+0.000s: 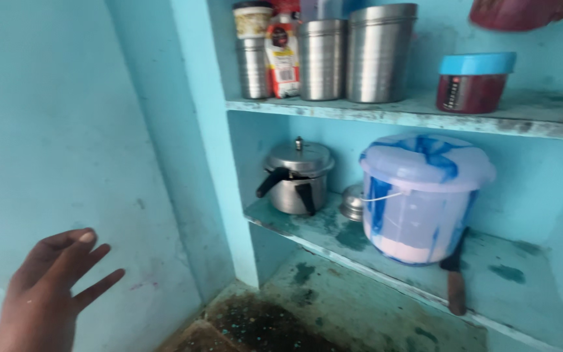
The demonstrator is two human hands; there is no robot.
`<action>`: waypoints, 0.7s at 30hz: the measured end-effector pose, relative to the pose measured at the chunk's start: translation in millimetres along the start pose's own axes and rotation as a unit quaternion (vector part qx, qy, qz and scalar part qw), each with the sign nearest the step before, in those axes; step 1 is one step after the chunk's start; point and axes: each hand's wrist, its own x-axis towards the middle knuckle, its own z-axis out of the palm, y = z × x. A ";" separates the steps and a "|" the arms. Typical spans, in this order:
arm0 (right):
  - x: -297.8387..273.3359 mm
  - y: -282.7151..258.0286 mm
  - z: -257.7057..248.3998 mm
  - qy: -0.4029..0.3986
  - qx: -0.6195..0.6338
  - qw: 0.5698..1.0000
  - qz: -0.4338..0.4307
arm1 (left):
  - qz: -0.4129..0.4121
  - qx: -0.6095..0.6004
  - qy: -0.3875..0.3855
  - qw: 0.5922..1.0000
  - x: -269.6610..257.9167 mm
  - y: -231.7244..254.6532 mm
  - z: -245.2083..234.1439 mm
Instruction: The person sits on the floor and transfers grains from a yellow plastic bag into a clear plastic jar. They open the bag, pour the contents into the jar, and then close the jar with a pink lid.
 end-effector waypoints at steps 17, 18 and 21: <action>-14.7 -5.6 -2.4 -0.112 0.010 0.991 0.077 | -0.076 0.020 -0.018 0.997 24.3 -43.4 72.9; -32.3 -14.9 -8.9 -0.071 0.005 0.996 0.046 | -0.073 0.027 -0.047 0.996 27.4 -42.8 80.2; -68.7 -53.8 -42.7 -0.123 0.026 0.992 0.010 | 0.010 0.105 -0.133 0.985 23.6 -28.8 122.3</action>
